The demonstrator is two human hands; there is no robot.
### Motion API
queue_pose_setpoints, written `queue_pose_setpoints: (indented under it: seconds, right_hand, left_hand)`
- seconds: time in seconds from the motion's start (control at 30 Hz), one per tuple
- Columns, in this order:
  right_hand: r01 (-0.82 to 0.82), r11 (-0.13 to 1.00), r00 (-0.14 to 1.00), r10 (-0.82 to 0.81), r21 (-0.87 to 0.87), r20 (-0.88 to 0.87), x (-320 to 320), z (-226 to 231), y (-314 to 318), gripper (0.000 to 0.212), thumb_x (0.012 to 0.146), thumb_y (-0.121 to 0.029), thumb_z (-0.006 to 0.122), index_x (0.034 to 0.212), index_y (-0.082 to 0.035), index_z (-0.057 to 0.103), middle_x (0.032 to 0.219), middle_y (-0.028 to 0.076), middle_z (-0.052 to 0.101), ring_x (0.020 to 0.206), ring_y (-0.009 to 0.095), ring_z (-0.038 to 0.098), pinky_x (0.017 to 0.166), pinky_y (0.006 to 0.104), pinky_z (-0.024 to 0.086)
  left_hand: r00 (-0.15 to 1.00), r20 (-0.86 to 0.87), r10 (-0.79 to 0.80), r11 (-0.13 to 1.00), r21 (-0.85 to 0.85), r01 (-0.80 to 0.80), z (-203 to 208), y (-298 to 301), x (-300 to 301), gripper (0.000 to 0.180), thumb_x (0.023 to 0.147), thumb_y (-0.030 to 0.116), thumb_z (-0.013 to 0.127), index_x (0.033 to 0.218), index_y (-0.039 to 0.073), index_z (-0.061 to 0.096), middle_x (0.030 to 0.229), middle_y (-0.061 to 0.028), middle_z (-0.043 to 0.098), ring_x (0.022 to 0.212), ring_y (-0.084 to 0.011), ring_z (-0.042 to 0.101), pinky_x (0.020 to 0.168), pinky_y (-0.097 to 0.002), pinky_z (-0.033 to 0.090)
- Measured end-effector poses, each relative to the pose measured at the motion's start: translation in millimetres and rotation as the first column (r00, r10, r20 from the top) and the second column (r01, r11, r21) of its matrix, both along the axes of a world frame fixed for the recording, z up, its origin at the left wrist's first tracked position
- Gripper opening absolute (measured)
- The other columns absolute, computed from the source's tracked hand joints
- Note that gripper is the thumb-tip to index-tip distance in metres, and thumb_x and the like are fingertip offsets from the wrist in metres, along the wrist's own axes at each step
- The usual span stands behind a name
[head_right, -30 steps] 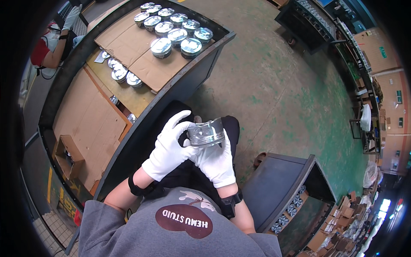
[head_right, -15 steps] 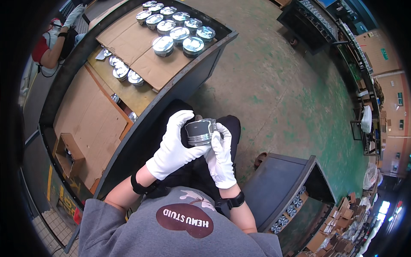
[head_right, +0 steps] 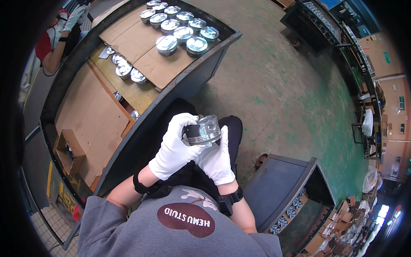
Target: Sort and arrange metal engine pistons into batches inside a storage bin.
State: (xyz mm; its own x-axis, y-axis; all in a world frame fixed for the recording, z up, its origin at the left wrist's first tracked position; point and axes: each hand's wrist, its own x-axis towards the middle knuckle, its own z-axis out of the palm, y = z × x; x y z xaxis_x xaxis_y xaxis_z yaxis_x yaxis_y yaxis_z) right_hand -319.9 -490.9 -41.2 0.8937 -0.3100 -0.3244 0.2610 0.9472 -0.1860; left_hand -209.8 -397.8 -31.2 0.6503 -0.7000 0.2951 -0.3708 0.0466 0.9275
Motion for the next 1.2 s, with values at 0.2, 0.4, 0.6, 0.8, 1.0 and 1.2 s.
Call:
queue_pose_setpoints:
  seconds: [0.2,0.4,0.6,0.8,1.0,1.2]
  right_hand:
    - [0.008,1.000,1.000,-0.008,-0.030,-0.021,-4.3,-2.4,-3.1,0.068,0.098,-0.051,0.055,0.148,-0.008,0.038,0.148,0.010,0.046,0.130,0.030,0.051,0.106,0.0512,0.045]
    - [-0.038,0.997,0.996,0.032,0.074,0.081,-4.0,0.4,-4.8,0.069,0.097,-0.049,0.058,0.148,-0.008,0.038,0.147,0.013,0.047,0.129,0.031,0.052,0.106,0.0520,0.045]
    - [0.063,0.993,0.997,-0.059,0.103,-0.042,-4.8,3.8,-1.9,0.070,0.097,-0.046,0.060,0.149,-0.006,0.036,0.146,0.013,0.048,0.127,0.033,0.053,0.105,0.0514,0.047]
    - [0.058,0.904,0.977,-0.138,-0.423,-0.162,-13.0,8.1,-3.7,0.072,0.087,-0.018,0.076,0.145,-0.009,0.036,0.142,0.014,0.048,0.126,0.029,0.053,0.104,0.0453,0.049]
    - [-0.101,0.268,0.847,-0.482,-0.958,-0.224,-8.5,-9.9,1.1,0.089,0.067,-0.004,0.089,0.137,-0.007,0.034,0.127,0.014,0.051,0.116,0.024,0.056,0.098,0.0372,0.051]
    - [-0.287,0.076,0.768,-0.577,-0.955,-0.277,-12.2,-6.3,-1.9,0.088,0.065,-0.010,0.092,0.134,-0.005,0.038,0.124,0.014,0.050,0.115,0.024,0.055,0.097,0.0379,0.050]
  left_hand:
    - [0.993,0.113,-0.020,1.000,0.014,0.019,-10.9,4.2,6.4,0.058,0.066,0.007,0.087,0.113,0.003,0.053,0.116,-0.0146,0.057,0.107,-0.0270,0.062,0.092,-0.0345,0.051]
    - [0.998,0.065,-0.005,1.000,-0.016,0.006,0.2,3.5,4.8,0.051,0.067,0.007,0.085,0.108,0.002,0.054,0.113,-0.0165,0.059,0.097,-0.0296,0.064,0.082,-0.0349,0.054]
    - [0.991,0.136,0.004,0.998,-0.058,0.004,8.0,0.2,3.0,0.054,0.066,0.007,0.086,0.109,0.003,0.054,0.116,-0.0177,0.059,0.102,-0.0317,0.063,0.084,-0.0369,0.054]
    - [0.983,0.180,-0.014,0.999,0.037,0.007,-5.8,5.4,5.7,0.055,0.064,0.000,0.081,0.112,0.003,0.054,0.120,-0.0183,0.058,0.108,-0.0356,0.061,0.089,-0.0387,0.053]
    - [0.994,0.106,-0.028,0.997,0.071,0.021,-38.5,-3.4,-4.4,0.053,0.065,-0.001,0.079,0.112,0.002,0.054,0.124,-0.0191,0.056,0.111,-0.0371,0.061,0.092,-0.0394,0.053]
    - [0.992,0.055,-0.111,0.990,0.098,0.105,-43.5,-5.3,-8.4,0.065,0.066,0.000,0.081,0.125,0.001,0.053,0.128,-0.0196,0.054,0.115,-0.0372,0.061,0.095,-0.0388,0.052]
